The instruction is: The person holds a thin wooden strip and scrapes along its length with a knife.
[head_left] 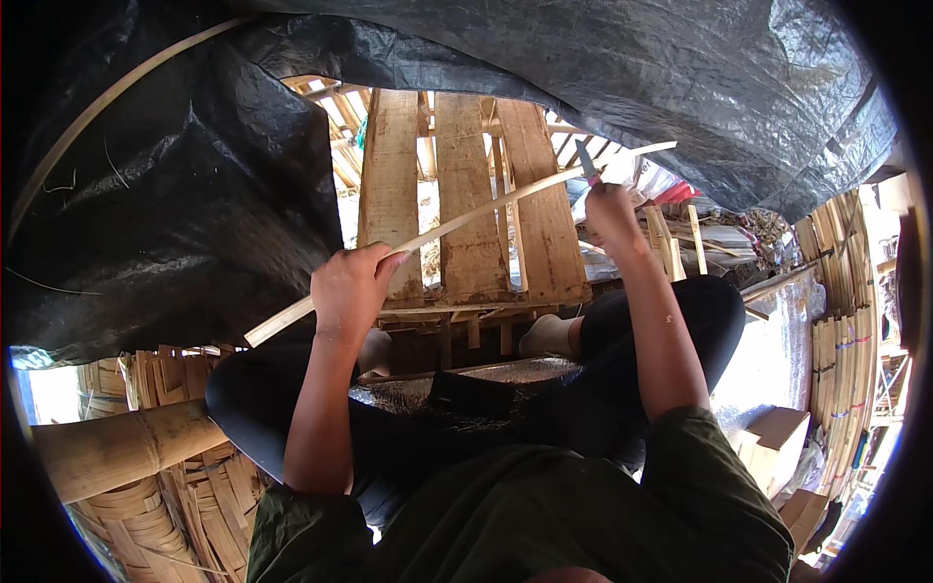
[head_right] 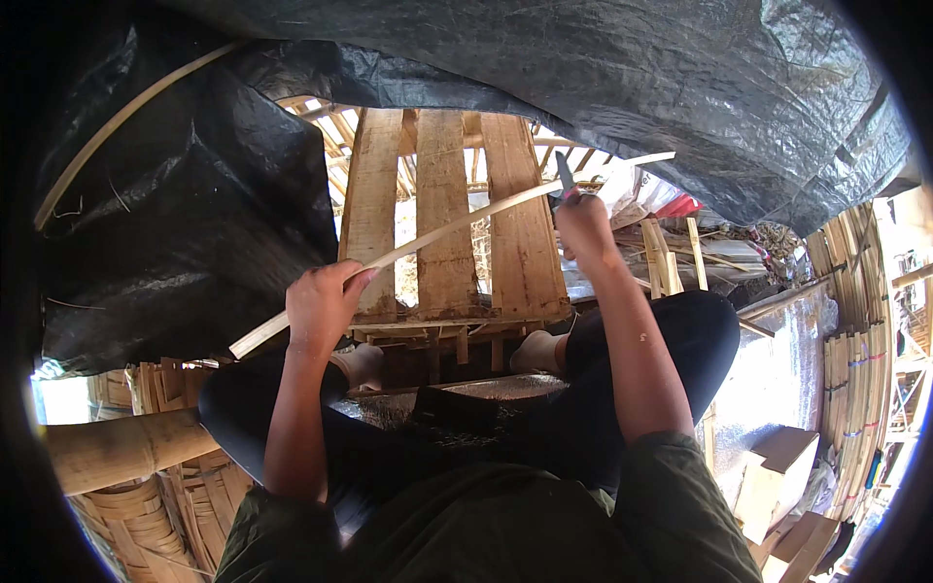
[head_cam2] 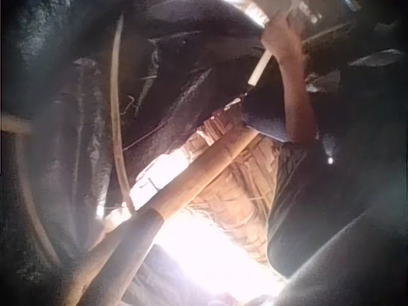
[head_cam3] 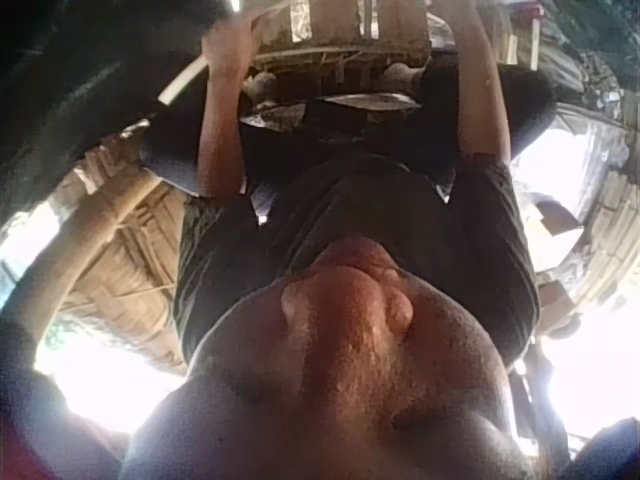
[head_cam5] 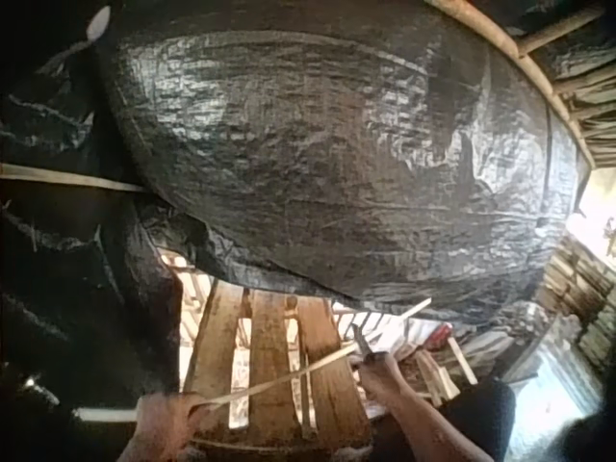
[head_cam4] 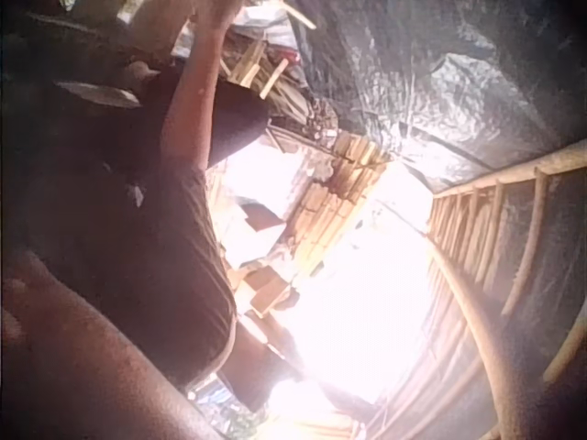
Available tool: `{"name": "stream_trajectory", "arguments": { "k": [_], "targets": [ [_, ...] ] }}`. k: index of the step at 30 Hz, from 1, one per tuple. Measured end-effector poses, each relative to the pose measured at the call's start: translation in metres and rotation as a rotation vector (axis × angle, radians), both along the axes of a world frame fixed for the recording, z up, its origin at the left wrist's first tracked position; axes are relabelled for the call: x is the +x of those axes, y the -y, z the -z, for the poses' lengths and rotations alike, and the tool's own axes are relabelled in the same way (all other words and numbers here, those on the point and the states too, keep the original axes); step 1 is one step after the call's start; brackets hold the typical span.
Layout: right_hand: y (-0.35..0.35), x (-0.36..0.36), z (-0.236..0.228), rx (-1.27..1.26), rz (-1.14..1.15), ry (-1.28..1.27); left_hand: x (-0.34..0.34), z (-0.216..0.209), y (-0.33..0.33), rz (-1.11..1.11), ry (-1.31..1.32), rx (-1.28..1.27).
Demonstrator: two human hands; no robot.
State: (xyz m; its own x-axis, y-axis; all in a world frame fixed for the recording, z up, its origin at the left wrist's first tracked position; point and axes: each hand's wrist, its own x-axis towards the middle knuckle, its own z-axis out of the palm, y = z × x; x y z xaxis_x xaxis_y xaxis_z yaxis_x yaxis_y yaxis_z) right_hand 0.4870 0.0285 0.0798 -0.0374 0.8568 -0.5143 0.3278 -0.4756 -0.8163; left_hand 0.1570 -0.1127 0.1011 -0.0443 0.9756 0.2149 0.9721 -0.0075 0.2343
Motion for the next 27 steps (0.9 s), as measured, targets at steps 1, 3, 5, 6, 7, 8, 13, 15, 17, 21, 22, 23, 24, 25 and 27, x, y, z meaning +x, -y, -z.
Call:
{"name": "stream_trajectory", "arguments": {
  "k": [1, 3, 5, 6, 7, 8, 13, 15, 17, 21, 22, 23, 24, 25, 27],
  "targets": [
    [0.011, -0.010, 0.011, -0.012, -0.048, 0.118, 0.001, 0.004, -0.001, 0.004, -0.013, 0.006],
    [0.037, -0.043, -0.004, 0.107, -0.117, 0.338, -0.004, 0.008, 0.002, -0.004, -0.028, 0.006],
    [0.018, -0.020, -0.008, 0.045, -0.089, 0.163, -0.007, 0.005, 0.005, -0.018, 0.072, 0.003],
    [0.006, -0.003, -0.008, -0.017, -0.055, -0.010, -0.005, 0.003, 0.003, -0.013, 0.075, 0.004],
    [-0.001, 0.011, 0.010, 0.108, 0.097, 0.094, 0.001, -0.001, -0.001, 0.001, 0.046, 0.019],
    [0.008, -0.004, 0.014, 0.104, 0.092, 0.094, 0.001, -0.001, -0.002, 0.000, 0.013, 0.027],
    [0.004, -0.001, 0.016, 0.055, -0.017, 0.116, -0.005, 0.002, 0.003, -0.027, 0.046, -0.007],
    [0.008, -0.012, 0.005, 0.116, 0.180, 0.081, -0.005, 0.003, 0.002, -0.026, 0.031, 0.003],
    [0.037, -0.052, -0.007, 0.050, 0.059, 0.136, -0.007, 0.006, 0.004, -0.013, -0.028, 0.025],
    [0.019, -0.031, 0.000, -0.087, -0.055, 0.184, -0.008, 0.004, 0.005, -0.015, 0.067, 0.027],
    [0.016, -0.027, 0.005, -0.046, -0.020, 0.225, -0.004, 0.002, 0.002, -0.013, 0.021, 0.029],
    [0.014, -0.025, 0.008, -0.009, 0.013, 0.265, -0.002, 0.002, 0.001, -0.012, -0.026, 0.029],
    [0.021, -0.036, 0.000, -0.011, 0.006, 0.262, -0.005, 0.005, 0.003, -0.019, -0.029, 0.026],
    [0.031, -0.050, -0.007, -0.055, -0.013, 0.210, -0.009, 0.009, 0.008, -0.034, 0.003, 0.021],
    [0.018, -0.032, -0.005, -0.189, -0.057, -0.076, -0.009, 0.010, 0.008, -0.038, 0.042, 0.023]
  ]
}}
